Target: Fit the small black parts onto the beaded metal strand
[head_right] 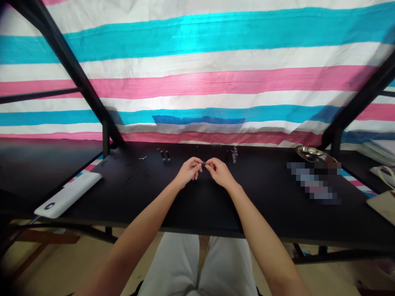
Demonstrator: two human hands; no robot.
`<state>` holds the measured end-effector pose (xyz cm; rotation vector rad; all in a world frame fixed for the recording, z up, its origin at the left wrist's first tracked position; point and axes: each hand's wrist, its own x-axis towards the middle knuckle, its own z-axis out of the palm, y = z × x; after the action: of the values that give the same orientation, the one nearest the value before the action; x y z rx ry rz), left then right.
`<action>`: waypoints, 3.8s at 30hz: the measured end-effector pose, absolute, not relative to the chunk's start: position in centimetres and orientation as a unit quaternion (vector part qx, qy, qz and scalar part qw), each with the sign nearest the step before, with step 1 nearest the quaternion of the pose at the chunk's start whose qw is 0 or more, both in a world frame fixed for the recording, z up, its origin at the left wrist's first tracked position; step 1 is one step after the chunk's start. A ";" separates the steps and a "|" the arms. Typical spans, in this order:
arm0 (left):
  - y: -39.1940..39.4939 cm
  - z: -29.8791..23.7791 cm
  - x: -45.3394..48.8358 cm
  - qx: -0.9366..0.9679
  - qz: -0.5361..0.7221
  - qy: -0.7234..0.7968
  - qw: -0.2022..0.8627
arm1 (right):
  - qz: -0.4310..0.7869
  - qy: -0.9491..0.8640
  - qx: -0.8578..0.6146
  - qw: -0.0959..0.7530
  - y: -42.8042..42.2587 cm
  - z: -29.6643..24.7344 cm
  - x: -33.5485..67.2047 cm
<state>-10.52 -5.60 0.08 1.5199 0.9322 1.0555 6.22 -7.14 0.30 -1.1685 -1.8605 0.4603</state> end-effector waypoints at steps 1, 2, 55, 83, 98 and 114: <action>-5.7 0.1 -10.5 0.638 0.434 0.383 0.508 | 0.206 -0.747 -0.470 0.422 -7.2 0.1 6.1; -5.7 0.0 -10.5 0.643 0.433 0.382 0.503 | 0.227 -0.747 -0.471 0.411 -7.2 0.0 6.0; -4.5 -1.6 -5.0 0.732 0.394 0.421 0.363 | 0.285 -0.717 -0.533 0.347 -6.2 0.1 11.4; -1.5 -2.0 -1.3 0.758 0.326 0.508 0.248 | 0.116 -0.582 -0.758 0.270 -5.0 -1.7 14.0; -1.5 -1.3 -0.7 0.774 0.269 0.540 0.191 | 0.081 -0.564 -0.780 0.258 -5.0 -1.7 13.5; -1.6 -1.1 0.1 0.777 0.221 0.567 0.161 | 0.077 -0.554 -0.787 0.260 -5.2 -1.7 13.6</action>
<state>0.07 -1.61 -1.07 2.2185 1.6190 0.6311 13.62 -5.16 -1.71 -2.1333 -1.5004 0.2081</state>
